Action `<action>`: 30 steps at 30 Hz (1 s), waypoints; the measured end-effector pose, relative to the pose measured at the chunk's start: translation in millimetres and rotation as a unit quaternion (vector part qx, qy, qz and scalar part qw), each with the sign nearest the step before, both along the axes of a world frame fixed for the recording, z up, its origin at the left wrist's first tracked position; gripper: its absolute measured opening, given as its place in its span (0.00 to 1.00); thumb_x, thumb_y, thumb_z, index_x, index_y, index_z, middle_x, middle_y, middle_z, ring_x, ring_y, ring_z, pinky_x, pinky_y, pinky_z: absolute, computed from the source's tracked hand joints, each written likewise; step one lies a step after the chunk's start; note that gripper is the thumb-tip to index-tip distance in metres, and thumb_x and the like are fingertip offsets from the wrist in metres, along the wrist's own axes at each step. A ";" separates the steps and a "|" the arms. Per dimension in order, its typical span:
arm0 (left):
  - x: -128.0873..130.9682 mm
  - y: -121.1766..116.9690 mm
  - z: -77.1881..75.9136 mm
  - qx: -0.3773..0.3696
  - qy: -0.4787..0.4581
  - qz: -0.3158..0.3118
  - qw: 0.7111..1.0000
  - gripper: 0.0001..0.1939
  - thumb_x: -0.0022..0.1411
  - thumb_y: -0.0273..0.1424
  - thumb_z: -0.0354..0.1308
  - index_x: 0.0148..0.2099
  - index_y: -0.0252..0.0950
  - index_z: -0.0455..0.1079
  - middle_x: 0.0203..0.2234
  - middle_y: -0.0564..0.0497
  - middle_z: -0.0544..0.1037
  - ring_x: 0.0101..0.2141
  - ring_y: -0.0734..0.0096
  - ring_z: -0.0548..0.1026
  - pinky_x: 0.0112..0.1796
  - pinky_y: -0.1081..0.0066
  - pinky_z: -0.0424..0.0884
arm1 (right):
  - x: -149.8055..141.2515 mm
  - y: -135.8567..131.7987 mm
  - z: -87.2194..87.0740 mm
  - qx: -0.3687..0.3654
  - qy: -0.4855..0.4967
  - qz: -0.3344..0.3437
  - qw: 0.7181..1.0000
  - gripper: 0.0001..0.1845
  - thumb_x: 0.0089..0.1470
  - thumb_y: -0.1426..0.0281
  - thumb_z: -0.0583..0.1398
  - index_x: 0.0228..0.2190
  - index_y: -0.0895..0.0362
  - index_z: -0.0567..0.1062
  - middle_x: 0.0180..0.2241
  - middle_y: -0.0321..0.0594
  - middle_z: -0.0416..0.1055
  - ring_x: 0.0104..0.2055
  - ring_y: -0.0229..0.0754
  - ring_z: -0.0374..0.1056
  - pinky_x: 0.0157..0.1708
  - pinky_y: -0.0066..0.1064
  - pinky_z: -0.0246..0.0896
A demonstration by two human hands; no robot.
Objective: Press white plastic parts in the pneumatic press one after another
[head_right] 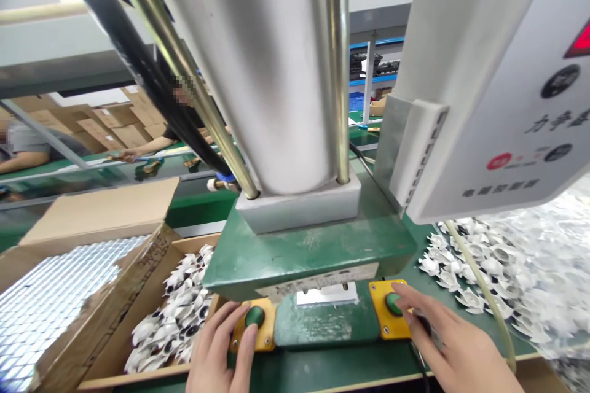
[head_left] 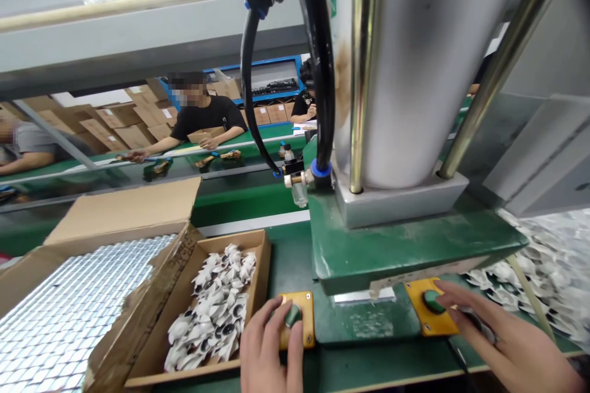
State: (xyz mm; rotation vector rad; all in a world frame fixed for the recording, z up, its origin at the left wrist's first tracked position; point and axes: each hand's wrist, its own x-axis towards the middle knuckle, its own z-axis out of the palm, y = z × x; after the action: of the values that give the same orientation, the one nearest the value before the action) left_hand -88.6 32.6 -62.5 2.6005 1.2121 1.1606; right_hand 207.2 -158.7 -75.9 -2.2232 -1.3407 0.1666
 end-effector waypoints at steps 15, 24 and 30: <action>89.3 -10.6 12.5 -0.224 -0.366 -0.021 0.903 0.14 0.65 0.37 0.45 0.51 0.39 0.61 0.39 0.48 0.71 0.39 0.72 0.71 0.40 0.74 0.67 | -50.3 90.8 71.3 0.034 0.147 0.061 0.987 0.20 0.53 0.51 0.53 0.26 0.53 0.73 0.23 0.36 0.71 0.26 0.42 0.67 0.23 0.27 0.60; 84.4 -9.2 6.9 -0.259 -0.336 -0.025 0.905 0.12 0.66 0.36 0.43 0.48 0.39 0.62 0.38 0.48 0.70 0.37 0.70 0.69 0.39 0.72 0.66 | -52.1 98.7 58.1 0.000 -0.093 0.089 0.992 0.19 0.54 0.53 0.52 0.29 0.49 0.77 0.10 0.33 0.58 0.12 0.41 0.57 0.16 0.30 0.49; 84.2 -8.6 6.8 -0.258 -0.315 -0.040 0.912 0.11 0.65 0.34 0.44 0.45 0.39 0.65 0.38 0.47 0.71 0.38 0.66 0.69 0.39 0.69 0.65 | -29.7 76.7 32.7 -0.010 0.036 0.052 0.998 0.18 0.52 0.52 0.56 0.23 0.50 0.73 0.18 0.36 0.66 0.16 0.40 0.61 0.12 0.28 0.51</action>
State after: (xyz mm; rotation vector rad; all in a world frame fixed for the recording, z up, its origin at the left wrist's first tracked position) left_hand -4.4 24.0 -55.7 1.6823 1.0566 1.2920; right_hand 177.5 -82.0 -43.2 -2.1447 -1.4207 0.2962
